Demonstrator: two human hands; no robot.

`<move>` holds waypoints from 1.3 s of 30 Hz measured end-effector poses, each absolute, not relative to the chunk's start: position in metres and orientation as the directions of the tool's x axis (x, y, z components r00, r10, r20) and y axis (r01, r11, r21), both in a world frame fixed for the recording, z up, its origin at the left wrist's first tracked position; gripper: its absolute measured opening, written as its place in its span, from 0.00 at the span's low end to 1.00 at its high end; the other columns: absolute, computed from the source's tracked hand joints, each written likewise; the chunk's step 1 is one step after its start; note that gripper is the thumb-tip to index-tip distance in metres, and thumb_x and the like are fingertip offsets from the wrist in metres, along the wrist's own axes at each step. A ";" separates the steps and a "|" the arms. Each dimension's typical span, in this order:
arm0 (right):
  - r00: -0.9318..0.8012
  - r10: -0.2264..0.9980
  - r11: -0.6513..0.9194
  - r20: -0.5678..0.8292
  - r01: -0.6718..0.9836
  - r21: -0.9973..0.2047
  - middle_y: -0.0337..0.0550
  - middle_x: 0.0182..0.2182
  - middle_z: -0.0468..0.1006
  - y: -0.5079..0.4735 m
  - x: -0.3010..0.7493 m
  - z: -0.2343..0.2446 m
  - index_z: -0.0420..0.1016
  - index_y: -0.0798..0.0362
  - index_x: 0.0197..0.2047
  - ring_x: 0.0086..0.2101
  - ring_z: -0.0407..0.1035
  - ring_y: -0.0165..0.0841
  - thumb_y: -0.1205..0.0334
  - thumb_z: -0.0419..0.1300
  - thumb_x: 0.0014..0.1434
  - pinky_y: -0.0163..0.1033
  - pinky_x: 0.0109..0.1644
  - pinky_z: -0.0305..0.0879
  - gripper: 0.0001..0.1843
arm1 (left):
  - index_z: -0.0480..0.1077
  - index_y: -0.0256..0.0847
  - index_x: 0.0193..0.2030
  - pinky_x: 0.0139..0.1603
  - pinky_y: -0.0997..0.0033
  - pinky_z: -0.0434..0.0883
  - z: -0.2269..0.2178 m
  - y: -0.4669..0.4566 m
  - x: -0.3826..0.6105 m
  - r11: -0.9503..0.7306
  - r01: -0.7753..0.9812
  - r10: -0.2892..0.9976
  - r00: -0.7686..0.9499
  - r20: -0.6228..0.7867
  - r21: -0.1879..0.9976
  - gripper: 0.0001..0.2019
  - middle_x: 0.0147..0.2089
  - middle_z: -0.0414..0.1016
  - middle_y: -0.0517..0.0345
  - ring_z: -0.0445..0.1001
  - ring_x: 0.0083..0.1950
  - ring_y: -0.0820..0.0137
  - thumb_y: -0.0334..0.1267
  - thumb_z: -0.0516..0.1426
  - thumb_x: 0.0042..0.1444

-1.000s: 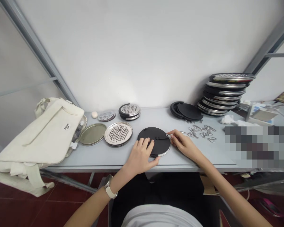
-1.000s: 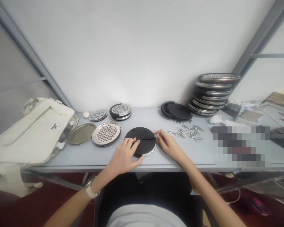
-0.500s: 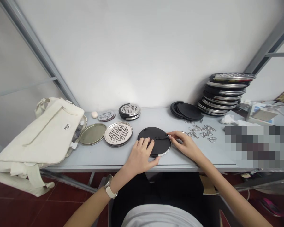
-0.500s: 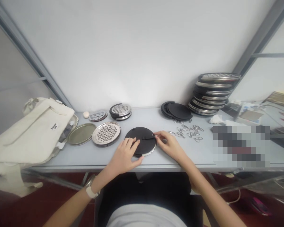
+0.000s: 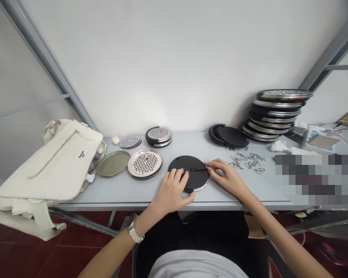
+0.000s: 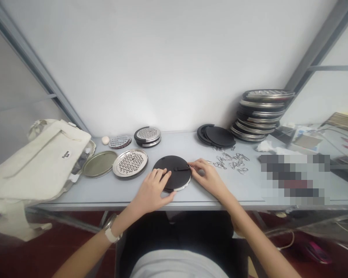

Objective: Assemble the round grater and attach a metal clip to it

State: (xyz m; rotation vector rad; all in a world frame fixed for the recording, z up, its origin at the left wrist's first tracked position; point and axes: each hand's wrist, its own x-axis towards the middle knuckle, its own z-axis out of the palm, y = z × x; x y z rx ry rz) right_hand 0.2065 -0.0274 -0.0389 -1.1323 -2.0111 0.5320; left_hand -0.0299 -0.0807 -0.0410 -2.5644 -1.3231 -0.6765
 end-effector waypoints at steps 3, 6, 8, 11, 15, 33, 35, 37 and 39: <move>-0.338 0.846 0.534 0.413 0.536 -0.654 0.45 0.40 0.74 -0.027 0.206 -0.039 0.76 0.47 0.51 0.40 0.71 0.38 0.60 0.52 0.65 0.44 0.47 0.67 0.16 | 0.63 0.32 0.60 0.55 0.51 0.65 -0.041 -0.080 -0.030 -0.586 0.809 0.730 0.502 0.464 0.047 0.27 0.56 0.67 0.42 0.64 0.54 0.53 0.48 0.54 0.58; -0.360 0.831 0.556 0.424 0.535 -0.636 0.45 0.40 0.74 -0.026 0.206 -0.040 0.75 0.46 0.53 0.41 0.70 0.38 0.62 0.52 0.65 0.44 0.48 0.67 0.17 | 0.63 0.33 0.60 0.55 0.51 0.65 -0.042 -0.080 -0.030 -0.586 0.809 0.730 0.502 0.463 0.046 0.27 0.56 0.67 0.42 0.64 0.54 0.52 0.48 0.54 0.58; -0.374 0.817 0.576 0.438 0.527 -0.625 0.46 0.41 0.73 -0.025 0.206 -0.041 0.74 0.46 0.54 0.41 0.70 0.38 0.63 0.52 0.65 0.44 0.48 0.67 0.17 | 0.64 0.33 0.60 0.55 0.51 0.65 -0.042 -0.080 -0.030 -0.586 0.809 0.729 0.501 0.467 0.047 0.27 0.56 0.68 0.42 0.64 0.54 0.52 0.48 0.54 0.58; -0.378 0.810 0.586 0.447 0.525 -0.618 0.46 0.41 0.73 -0.024 0.207 -0.043 0.74 0.47 0.54 0.41 0.70 0.37 0.64 0.51 0.65 0.44 0.48 0.67 0.17 | 0.64 0.33 0.60 0.55 0.52 0.65 -0.041 -0.080 -0.030 -0.586 0.809 0.728 0.500 0.470 0.048 0.27 0.55 0.68 0.42 0.64 0.54 0.53 0.48 0.54 0.58; -0.381 0.816 0.578 0.435 0.525 -0.624 0.45 0.40 0.74 -0.024 0.208 -0.044 0.74 0.46 0.53 0.40 0.71 0.37 0.64 0.51 0.65 0.43 0.46 0.67 0.17 | 0.64 0.32 0.60 0.55 0.52 0.65 -0.041 -0.080 -0.030 -0.586 0.809 0.729 0.501 0.467 0.048 0.27 0.55 0.68 0.42 0.64 0.54 0.53 0.48 0.54 0.58; -0.399 0.808 0.589 0.434 0.521 -0.618 0.46 0.36 0.68 -0.022 0.205 -0.049 0.71 0.48 0.59 0.37 0.67 0.37 0.62 0.49 0.66 0.45 0.47 0.67 0.21 | 0.64 0.32 0.59 0.55 0.52 0.65 -0.039 -0.081 -0.030 -0.590 0.806 0.721 0.507 0.472 0.035 0.27 0.55 0.68 0.42 0.64 0.53 0.53 0.49 0.54 0.58; -0.404 0.801 0.599 0.442 0.519 -0.610 0.46 0.36 0.68 -0.023 0.204 -0.048 0.70 0.49 0.60 0.38 0.67 0.37 0.62 0.48 0.67 0.45 0.47 0.67 0.21 | 0.64 0.32 0.59 0.55 0.52 0.65 -0.040 -0.081 -0.030 -0.587 0.809 0.722 0.505 0.472 0.033 0.27 0.55 0.68 0.42 0.64 0.53 0.53 0.49 0.54 0.58; -0.399 0.799 0.601 0.450 0.522 -0.605 0.46 0.36 0.67 -0.024 0.204 -0.048 0.71 0.49 0.59 0.38 0.67 0.37 0.62 0.48 0.67 0.45 0.47 0.67 0.21 | 0.64 0.32 0.60 0.55 0.52 0.65 -0.040 -0.081 -0.030 -0.585 0.811 0.725 0.503 0.471 0.034 0.27 0.55 0.68 0.42 0.64 0.54 0.53 0.49 0.54 0.58; -0.396 0.797 0.604 0.456 0.526 -0.599 0.46 0.37 0.68 -0.023 0.205 -0.048 0.71 0.49 0.58 0.39 0.67 0.37 0.63 0.48 0.66 0.46 0.48 0.67 0.21 | 0.64 0.32 0.60 0.55 0.52 0.65 -0.040 -0.081 -0.030 -0.585 0.810 0.725 0.503 0.471 0.035 0.28 0.55 0.68 0.42 0.64 0.54 0.53 0.49 0.54 0.58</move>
